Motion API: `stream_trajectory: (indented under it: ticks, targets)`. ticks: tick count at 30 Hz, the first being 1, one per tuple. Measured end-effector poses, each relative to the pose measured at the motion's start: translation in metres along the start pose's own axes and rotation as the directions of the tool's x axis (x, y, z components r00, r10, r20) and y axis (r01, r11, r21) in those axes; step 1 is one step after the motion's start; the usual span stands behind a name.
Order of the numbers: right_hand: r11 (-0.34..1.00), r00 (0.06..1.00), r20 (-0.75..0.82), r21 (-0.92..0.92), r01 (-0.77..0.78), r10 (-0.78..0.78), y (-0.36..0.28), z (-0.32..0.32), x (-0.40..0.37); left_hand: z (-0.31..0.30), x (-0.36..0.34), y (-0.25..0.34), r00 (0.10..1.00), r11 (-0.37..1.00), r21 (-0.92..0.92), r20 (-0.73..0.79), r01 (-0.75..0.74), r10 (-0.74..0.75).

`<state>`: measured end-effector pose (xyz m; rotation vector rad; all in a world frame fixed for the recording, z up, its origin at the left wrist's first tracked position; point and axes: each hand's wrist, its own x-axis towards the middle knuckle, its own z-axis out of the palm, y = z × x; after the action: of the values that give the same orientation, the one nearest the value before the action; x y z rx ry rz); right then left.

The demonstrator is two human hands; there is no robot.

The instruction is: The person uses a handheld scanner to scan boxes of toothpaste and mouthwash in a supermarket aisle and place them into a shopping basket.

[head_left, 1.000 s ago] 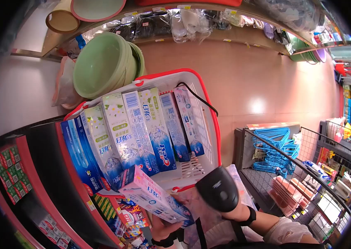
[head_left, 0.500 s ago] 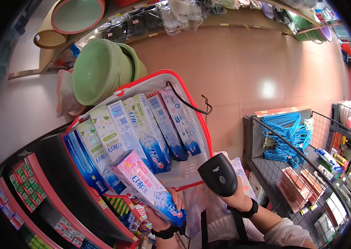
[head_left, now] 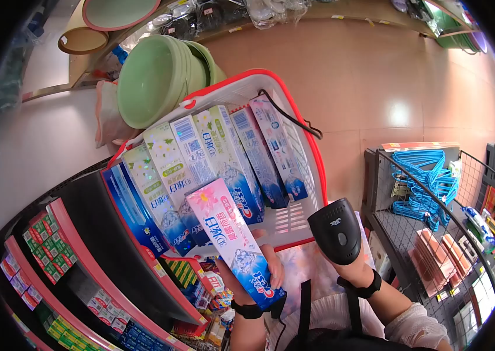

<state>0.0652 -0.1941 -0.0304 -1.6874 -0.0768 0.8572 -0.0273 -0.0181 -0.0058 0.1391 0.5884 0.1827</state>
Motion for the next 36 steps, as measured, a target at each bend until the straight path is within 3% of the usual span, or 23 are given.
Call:
stream_trajectory:
  ticks: [1, 3, 6, 9, 11, 15, 16, 17, 19, 22, 23, 24, 25, 28, 31, 34, 36]
  targets:
    - [0.994, 0.999, 0.025, -0.103, 0.024, -0.022, 0.002, -0.004, -0.003, -0.001, 0.000, -0.002, 1.000, 1.000, -0.011, 0.015, 0.020, -0.020]
    - [0.998, 1.000, 0.020, -0.055, 0.023, -0.022, 0.001, 0.009, 0.001, -0.003, 0.000, 0.009, 1.000, 1.000, 0.008, 0.023, 0.018, -0.019]
    - [0.986, 0.999, -0.033, -0.163, 0.023, -0.029, -0.001, 0.008, -0.004, -0.004, -0.003, 0.007, 0.999, 0.999, 0.010, 0.017, 0.038, -0.038]
    - [0.987, 0.996, -0.057, -0.151, 0.052, -0.062, 0.006, 0.007, -0.008, -0.007, -0.002, 0.008, 0.994, 0.994, -0.026, -0.040, 0.103, -0.104]
    - [0.998, 0.995, -0.075, -0.001, 0.065, -0.065, 0.012, 0.022, 0.003, -0.017, 0.008, 0.026, 0.994, 0.994, 0.005, 0.035, 0.105, -0.105]
    - [1.000, 0.979, -0.202, -0.013, -0.004, 0.001, -0.005, 0.031, -0.009, -0.026, 0.003, 0.027, 0.977, 0.996, 0.062, 0.196, 0.069, -0.080]
    - [0.971, 0.949, -0.279, 0.225, -0.083, 0.146, -0.010, 0.038, -0.019, -0.025, -0.003, 0.023, 0.992, 0.991, 0.132, 0.113, 0.039, -0.054]
    - [0.970, 0.953, -0.274, 0.234, -0.061, 0.126, -0.009, 0.049, -0.013, -0.028, 0.002, 0.037, 0.999, 0.969, 0.246, 0.047, -0.005, -0.007]
    - [0.997, 0.950, -0.304, 0.042, -0.059, 0.069, -0.016, 0.046, -0.033, -0.023, -0.015, 0.041, 0.993, 0.934, 0.350, -0.113, 0.069, -0.031]
    - [0.995, 0.960, -0.269, 0.080, -0.060, 0.079, -0.021, 0.057, -0.043, -0.029, -0.023, 0.056, 0.998, 0.918, 0.392, -0.025, 0.062, -0.057]
    - [0.993, 0.967, -0.239, 0.101, -0.062, 0.085, -0.019, 0.057, -0.038, -0.028, -0.016, 0.058, 0.999, 0.870, 0.491, -0.022, 0.049, -0.043]
    - [0.991, 0.984, -0.163, -0.122, 0.050, -0.069, -0.014, 0.058, -0.041, -0.026, -0.021, 0.057, 0.999, 0.820, 0.571, -0.034, 0.045, -0.031]
    - [0.997, 0.986, -0.158, -0.064, 0.037, -0.047, -0.020, 0.064, -0.049, -0.025, -0.027, 0.056, 0.999, 0.826, 0.562, -0.027, 0.037, -0.026]
    - [0.999, 0.984, -0.167, -0.012, 0.053, -0.054, -0.020, 0.073, -0.048, -0.024, -0.028, 0.056, 0.995, 0.677, 0.734, -0.091, 0.043, 0.035]
    - [0.998, 0.988, -0.144, 0.015, 0.058, -0.055, -0.028, 0.077, -0.051, -0.033, -0.039, 0.046, 0.996, 0.673, 0.739, -0.080, 0.035, 0.036]
    - [0.996, 0.993, -0.090, 0.061, -0.068, 0.074, -0.034, 0.078, -0.052, -0.036, -0.047, 0.038, 0.999, 0.691, 0.722, -0.049, 0.032, 0.006]
    - [0.995, 0.993, -0.108, 0.088, -0.037, 0.046, -0.031, 0.080, -0.052, -0.035, -0.051, 0.034, 0.997, 0.704, 0.706, -0.064, 0.072, -0.038]
